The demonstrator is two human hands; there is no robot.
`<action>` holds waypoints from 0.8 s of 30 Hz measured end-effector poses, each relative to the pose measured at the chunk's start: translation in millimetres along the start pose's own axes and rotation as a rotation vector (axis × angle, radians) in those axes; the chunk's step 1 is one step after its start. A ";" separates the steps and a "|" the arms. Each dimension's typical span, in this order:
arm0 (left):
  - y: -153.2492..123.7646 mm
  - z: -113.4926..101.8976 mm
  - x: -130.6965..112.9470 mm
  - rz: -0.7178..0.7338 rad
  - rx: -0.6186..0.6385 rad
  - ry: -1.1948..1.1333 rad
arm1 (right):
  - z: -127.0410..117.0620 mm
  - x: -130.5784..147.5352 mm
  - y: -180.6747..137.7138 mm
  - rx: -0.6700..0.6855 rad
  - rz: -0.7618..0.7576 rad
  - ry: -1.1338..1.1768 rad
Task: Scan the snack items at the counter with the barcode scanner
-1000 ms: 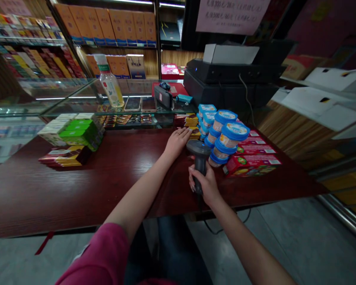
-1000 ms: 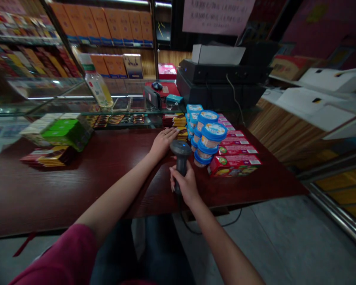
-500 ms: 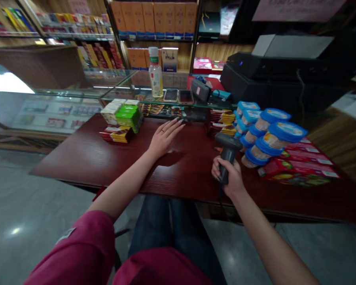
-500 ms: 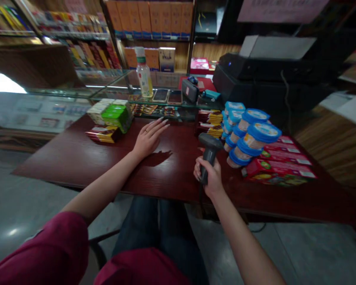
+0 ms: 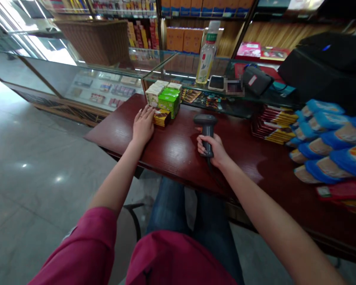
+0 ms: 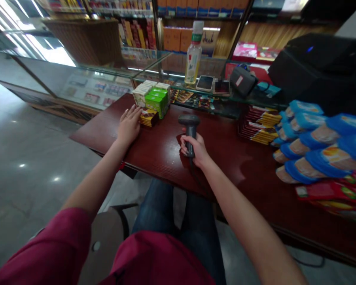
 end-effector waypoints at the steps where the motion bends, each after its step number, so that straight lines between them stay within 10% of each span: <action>1: -0.9 1.4 -0.2 -0.003 0.000 -0.011 | 1.0 -2.0 1.5 0.005 0.008 -0.003; 13: -14.4 -19.3 -27.7 -0.171 -0.184 -0.358 | -17.4 6.3 -4.6 0.004 0.000 0.044; 24: 24.7 165.5 -115.1 -0.601 0.074 -1.198 | -87.1 39.4 -33.6 -0.047 -0.043 -0.045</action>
Point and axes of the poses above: each hand's wrist, its own y-axis towards the middle knuckle, its own z-axis out of the palm, x = y × z, the point moved 10 cm from there along y, towards the middle knuckle, and after that the axes turned 1 degree about x, right-handed, at the moved point
